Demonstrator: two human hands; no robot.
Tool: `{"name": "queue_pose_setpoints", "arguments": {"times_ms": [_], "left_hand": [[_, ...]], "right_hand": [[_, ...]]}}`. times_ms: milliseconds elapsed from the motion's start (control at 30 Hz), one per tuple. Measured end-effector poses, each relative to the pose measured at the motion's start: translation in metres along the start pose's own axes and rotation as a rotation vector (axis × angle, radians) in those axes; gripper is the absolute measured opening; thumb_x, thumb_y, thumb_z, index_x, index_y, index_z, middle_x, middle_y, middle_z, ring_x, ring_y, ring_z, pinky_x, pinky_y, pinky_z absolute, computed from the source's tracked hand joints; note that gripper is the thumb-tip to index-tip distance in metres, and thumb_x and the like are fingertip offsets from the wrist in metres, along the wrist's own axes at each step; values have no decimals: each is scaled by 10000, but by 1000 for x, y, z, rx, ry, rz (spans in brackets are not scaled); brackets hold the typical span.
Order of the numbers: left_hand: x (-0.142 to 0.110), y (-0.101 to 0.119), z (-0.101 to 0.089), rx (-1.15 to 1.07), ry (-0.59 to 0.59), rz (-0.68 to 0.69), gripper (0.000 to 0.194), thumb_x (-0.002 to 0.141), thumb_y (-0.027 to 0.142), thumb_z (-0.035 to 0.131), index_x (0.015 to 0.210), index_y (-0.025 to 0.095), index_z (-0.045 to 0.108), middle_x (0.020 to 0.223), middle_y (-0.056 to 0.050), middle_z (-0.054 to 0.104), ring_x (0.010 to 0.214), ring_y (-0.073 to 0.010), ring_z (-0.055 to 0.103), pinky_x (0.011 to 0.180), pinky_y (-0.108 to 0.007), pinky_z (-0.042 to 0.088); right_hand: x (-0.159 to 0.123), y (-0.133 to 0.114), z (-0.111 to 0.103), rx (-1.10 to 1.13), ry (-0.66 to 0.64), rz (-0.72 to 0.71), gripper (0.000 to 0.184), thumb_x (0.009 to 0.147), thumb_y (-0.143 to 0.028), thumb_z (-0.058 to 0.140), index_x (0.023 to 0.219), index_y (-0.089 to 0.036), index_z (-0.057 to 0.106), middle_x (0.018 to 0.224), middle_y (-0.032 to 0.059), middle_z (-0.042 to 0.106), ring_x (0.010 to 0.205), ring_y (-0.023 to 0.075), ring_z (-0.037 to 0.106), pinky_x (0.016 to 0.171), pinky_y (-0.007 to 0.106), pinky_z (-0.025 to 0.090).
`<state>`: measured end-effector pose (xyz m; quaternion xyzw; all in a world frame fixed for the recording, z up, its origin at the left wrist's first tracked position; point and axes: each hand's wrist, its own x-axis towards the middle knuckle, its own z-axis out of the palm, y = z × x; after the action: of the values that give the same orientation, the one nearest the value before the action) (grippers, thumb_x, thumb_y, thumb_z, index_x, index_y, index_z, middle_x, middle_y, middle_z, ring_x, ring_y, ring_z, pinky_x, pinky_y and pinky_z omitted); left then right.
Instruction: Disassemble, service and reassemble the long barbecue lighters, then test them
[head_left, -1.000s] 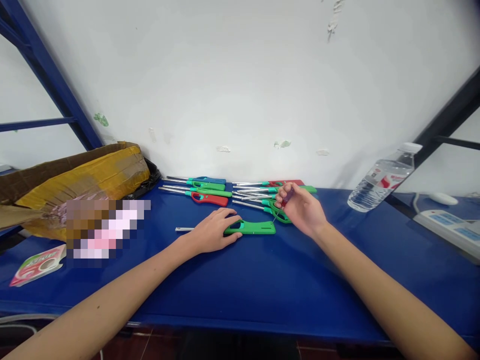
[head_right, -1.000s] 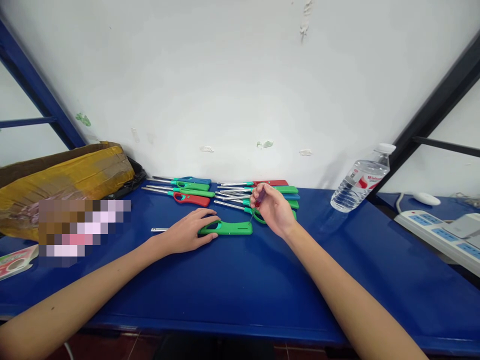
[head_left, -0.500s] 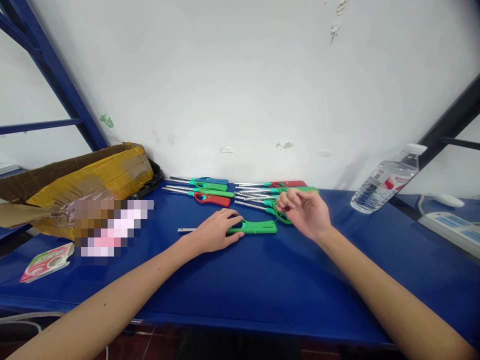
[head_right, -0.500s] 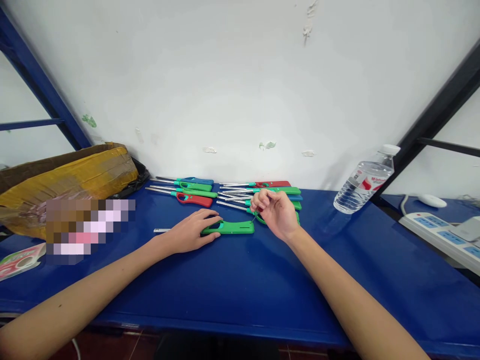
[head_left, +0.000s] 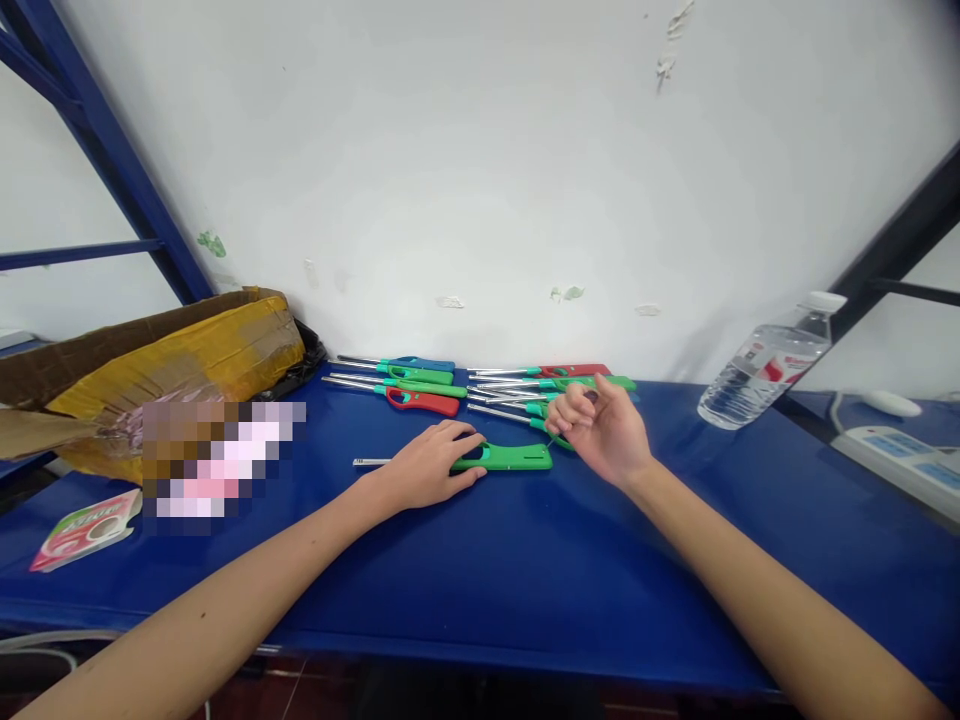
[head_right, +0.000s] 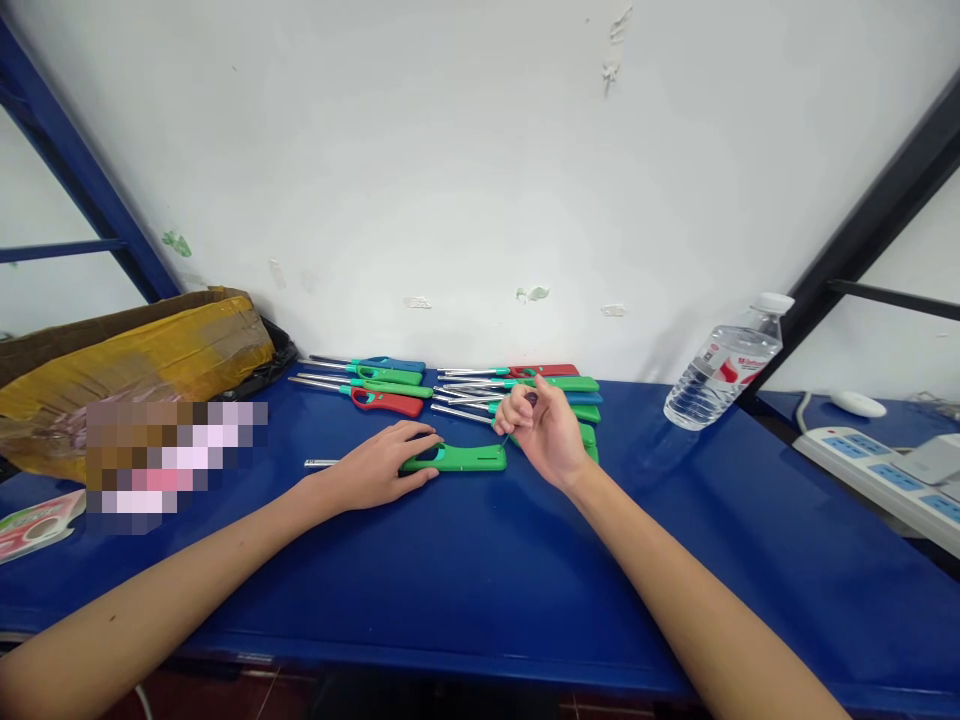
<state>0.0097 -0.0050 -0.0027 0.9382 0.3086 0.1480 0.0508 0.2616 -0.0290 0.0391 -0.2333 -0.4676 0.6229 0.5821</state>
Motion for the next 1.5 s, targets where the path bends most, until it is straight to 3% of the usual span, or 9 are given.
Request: {"name": "queue_pose_setpoints", "arguments": {"times_ms": [167, 333, 500, 733, 900, 1067, 1267, 1400, 1500], "left_hand": [[1, 1, -2, 1, -12, 0, 388, 968, 396, 502, 1299, 198, 539, 1285, -115, 552, 1165, -271, 531, 1002, -408, 442], [0, 1, -2, -2, -13, 3, 393, 968, 399, 501, 1306, 202, 533, 1285, -117, 550, 1171, -271, 529, 1012, -407, 439], [0, 0, -2, -2, -6, 10, 390, 969, 392, 500, 1307, 200, 533, 1278, -118, 552, 1160, -269, 532, 1010, -405, 439], [0, 1, -2, 0, -7, 12, 393, 971, 396, 496, 1308, 197, 531, 1279, -118, 555, 1158, -268, 533, 1003, -402, 443], [0, 1, -2, 3, -14, 12, 399, 973, 394, 492, 1313, 188, 527, 1287, -121, 554, 1170, -271, 528, 1013, -406, 437], [1, 1, -2, 4, -24, 8, 408, 972, 397, 494, 1317, 181, 526, 1290, -125, 554, 1174, -273, 526, 1013, -409, 439], [0, -1, 0, 14, -23, 7, 412, 971, 404, 495, 1319, 188, 528, 1301, -128, 551, 1184, -282, 522, 1014, -421, 435], [-1, -2, 0, 22, -23, 7, 418, 974, 417, 485, 1321, 188, 529, 1312, -129, 547, 1182, -284, 525, 1013, -420, 434], [-1, -2, 0, 26, -29, 8, 423, 977, 420, 478, 1324, 184, 526, 1316, -131, 545, 1183, -287, 524, 1016, -426, 432]], "right_hand": [[2, -1, -5, -11, 49, 20, 348, 808, -466, 655, 603, -216, 527, 588, -21, 363, 592, 154, 426, 591, 288, 405], [5, 2, -6, -108, 115, -78, 246, 760, -442, 748, 740, -226, 632, 771, 4, 512, 780, 162, 514, 679, 266, 434], [5, 4, -7, -91, 101, -16, 407, 782, -589, 680, 644, -222, 574, 620, -10, 424, 739, 179, 518, 682, 283, 426], [2, 3, -8, 21, 49, 12, 497, 852, -518, 592, 507, -215, 402, 596, 1, 398, 658, 179, 471, 666, 305, 401], [1, 2, -9, 6, 26, -23, 402, 819, -464, 598, 534, -214, 464, 611, 4, 419, 647, 178, 465, 654, 312, 394], [2, 5, -6, -95, 65, -59, 254, 777, -433, 708, 708, -210, 609, 738, -1, 498, 667, 151, 485, 633, 284, 394], [5, 9, -8, -89, 105, -43, 478, 830, -615, 599, 591, -212, 505, 687, 10, 490, 664, 163, 487, 628, 287, 411], [3, 7, -10, -45, 69, -36, 531, 846, -592, 570, 523, -209, 397, 694, 15, 486, 661, 171, 514, 630, 296, 422], [2, 5, -10, -46, 68, -43, 497, 830, -560, 583, 522, -206, 422, 711, 15, 488, 654, 168, 522, 629, 299, 426]]}}
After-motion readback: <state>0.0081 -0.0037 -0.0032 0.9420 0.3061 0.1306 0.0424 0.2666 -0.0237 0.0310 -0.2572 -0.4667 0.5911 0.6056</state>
